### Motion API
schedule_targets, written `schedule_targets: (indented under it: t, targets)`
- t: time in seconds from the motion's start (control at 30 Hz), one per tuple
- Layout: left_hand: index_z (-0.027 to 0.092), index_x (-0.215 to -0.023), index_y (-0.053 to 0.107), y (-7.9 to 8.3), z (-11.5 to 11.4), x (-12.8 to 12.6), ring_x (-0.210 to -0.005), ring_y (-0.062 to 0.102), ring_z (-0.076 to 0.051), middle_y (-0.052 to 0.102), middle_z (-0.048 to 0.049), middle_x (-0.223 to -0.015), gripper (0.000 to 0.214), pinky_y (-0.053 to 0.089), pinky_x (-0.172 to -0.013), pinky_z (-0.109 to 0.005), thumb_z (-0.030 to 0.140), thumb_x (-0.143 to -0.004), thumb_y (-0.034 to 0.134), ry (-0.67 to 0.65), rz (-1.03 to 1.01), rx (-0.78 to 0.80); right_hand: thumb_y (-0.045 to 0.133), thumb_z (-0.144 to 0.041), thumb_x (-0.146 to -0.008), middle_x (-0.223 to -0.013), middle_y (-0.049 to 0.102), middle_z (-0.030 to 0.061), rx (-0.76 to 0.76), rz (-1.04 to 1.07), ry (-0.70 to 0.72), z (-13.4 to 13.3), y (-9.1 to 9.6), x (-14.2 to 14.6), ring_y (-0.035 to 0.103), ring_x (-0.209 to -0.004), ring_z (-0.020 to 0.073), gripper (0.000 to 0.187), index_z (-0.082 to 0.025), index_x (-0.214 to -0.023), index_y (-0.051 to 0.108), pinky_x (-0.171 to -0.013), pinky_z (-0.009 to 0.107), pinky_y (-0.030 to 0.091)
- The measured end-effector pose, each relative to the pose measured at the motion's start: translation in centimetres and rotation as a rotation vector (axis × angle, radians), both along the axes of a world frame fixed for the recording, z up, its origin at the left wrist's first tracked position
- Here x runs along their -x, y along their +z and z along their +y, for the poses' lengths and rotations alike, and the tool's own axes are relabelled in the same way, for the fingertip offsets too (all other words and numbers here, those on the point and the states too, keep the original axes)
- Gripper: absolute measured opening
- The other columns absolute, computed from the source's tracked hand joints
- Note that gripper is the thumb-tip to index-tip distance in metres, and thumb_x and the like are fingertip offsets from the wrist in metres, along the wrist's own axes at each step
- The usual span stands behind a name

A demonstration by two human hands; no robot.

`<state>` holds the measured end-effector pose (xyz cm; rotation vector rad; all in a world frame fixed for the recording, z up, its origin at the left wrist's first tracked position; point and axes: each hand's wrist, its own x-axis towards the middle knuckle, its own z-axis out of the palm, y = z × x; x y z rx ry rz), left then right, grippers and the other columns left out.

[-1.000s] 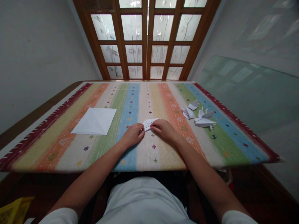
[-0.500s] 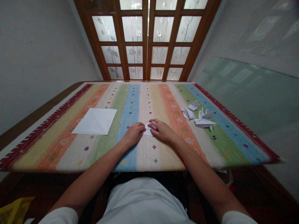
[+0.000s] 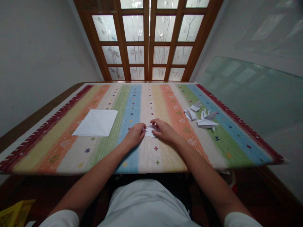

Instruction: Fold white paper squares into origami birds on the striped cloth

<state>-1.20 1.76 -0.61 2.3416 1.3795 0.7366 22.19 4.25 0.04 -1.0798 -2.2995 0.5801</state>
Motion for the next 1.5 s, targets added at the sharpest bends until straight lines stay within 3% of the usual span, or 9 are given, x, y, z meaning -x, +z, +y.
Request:
schedule_targets:
  t: [0.07, 0.23, 0.43, 0.67, 0.87, 1.13, 1.33, 1.5]
  targets:
    - [0.018, -0.109, 0.069, 0.1, -0.1, 0.0, -0.093, 0.069, -0.022, 0.072, -0.0071, -0.101, 0.018, 0.058, -0.096, -0.04, 0.008, -0.095, 0.063, 0.021, 0.002, 0.013, 0.07, -0.012, -0.09, -0.112, 0.07, 0.008, 0.019, -0.008, -0.004, -0.1, 0.0, 0.0, 0.066, -0.087, 0.0179, 0.039, -0.019, -0.129, 0.071, -0.087, 0.033, 0.053]
    - [0.018, -0.104, 0.074, 0.1, 0.0, 0.1, -0.096, 0.07, -0.023, 0.074, -0.0087, -0.101, 0.015, 0.058, -0.096, -0.039, 0.011, -0.099, 0.061, -0.046, 0.048, -0.007, 0.069, -0.016, -0.094, -0.106, 0.07, 0.0076, 0.011, -0.057, -0.01, -0.2, 0.0, 0.0, 0.066, -0.085, 0.0171, 0.012, -0.018, -0.102, 0.079, -0.083, 0.031, 0.052]
    - [0.019, -0.101, 0.081, 0.1, 0.1, 0.2, -0.1, 0.069, -0.025, 0.075, -0.0108, -0.101, 0.021, 0.057, -0.096, -0.041, 0.013, -0.101, 0.061, -0.092, 0.092, -0.034, 0.074, -0.018, -0.094, -0.115, 0.072, 0.012, -0.053, -0.074, -0.004, 0.0, -0.1, -0.2, 0.066, -0.111, 0.0267, 0.009, -0.02, -0.099, 0.08, -0.104, 0.043, 0.052]
    - [0.019, -0.103, 0.08, 0.2, -0.2, 0.1, -0.108, 0.068, -0.027, 0.073, -0.0124, -0.114, 0.018, 0.057, -0.101, -0.045, 0.014, -0.1, 0.063, -0.055, 0.105, -0.057, 0.087, -0.022, -0.087, -0.124, 0.073, 0.0128, 0.008, -0.034, 0.044, 0.4, -0.4, -0.6, 0.065, -0.119, 0.0289, 0.019, -0.021, -0.104, 0.078, -0.109, 0.047, 0.051]
    - [0.019, -0.101, 0.077, 0.1, -0.1, 0.0, -0.119, 0.067, -0.029, 0.074, -0.0124, -0.123, 0.01, 0.053, -0.11, -0.049, 0.017, -0.097, 0.068, -0.077, 0.059, -0.03, 0.092, -0.021, -0.081, -0.111, 0.073, 0.0086, 0.05, -0.007, 0.032, 0.5, -0.6, -0.6, 0.067, -0.107, 0.0257, 0.024, -0.021, -0.095, 0.072, -0.102, 0.042, 0.051]
    - [0.02, -0.097, 0.075, 0.5, 0.0, 0.0, -0.108, 0.069, -0.027, 0.076, -0.0088, -0.105, 0.008, 0.054, -0.105, -0.047, 0.017, -0.094, 0.068, -0.1, 0.017, 0.022, 0.091, -0.02, -0.079, -0.112, 0.066, 0.0075, 0.085, 0.017, 0.044, -0.1, 0.0, -0.6, 0.065, -0.107, 0.0245, 0.018, -0.021, -0.087, 0.075, -0.1, 0.04, 0.051]
    - [0.019, -0.093, 0.075, 0.7, -0.2, 0.0, -0.094, 0.069, -0.021, 0.072, -0.0062, -0.1, 0.009, 0.056, -0.093, -0.037, 0.014, -0.093, 0.067, -0.122, -0.046, 0.041, 0.091, -0.019, -0.076, -0.13, 0.063, 0.0097, 0.093, 0.059, 0.059, -0.3, 0.1, -0.5, 0.065, -0.114, 0.0244, 0.021, -0.021, -0.09, 0.075, -0.102, 0.039, 0.051]
    - [0.019, -0.087, 0.075, 1.0, -0.3, 0.0, -0.088, 0.067, -0.018, 0.07, -0.0048, -0.1, 0.011, 0.056, -0.089, -0.034, 0.011, -0.09, 0.069, -0.132, -0.093, 0.065, 0.09, -0.019, -0.078, -0.088, 0.068, 0.0019, 0.096, -0.03, 0.084, -0.3, 0.5, -0.5, 0.062, -0.09, 0.0217, 0.023, -0.021, -0.078, 0.067, -0.086, 0.033, 0.046]
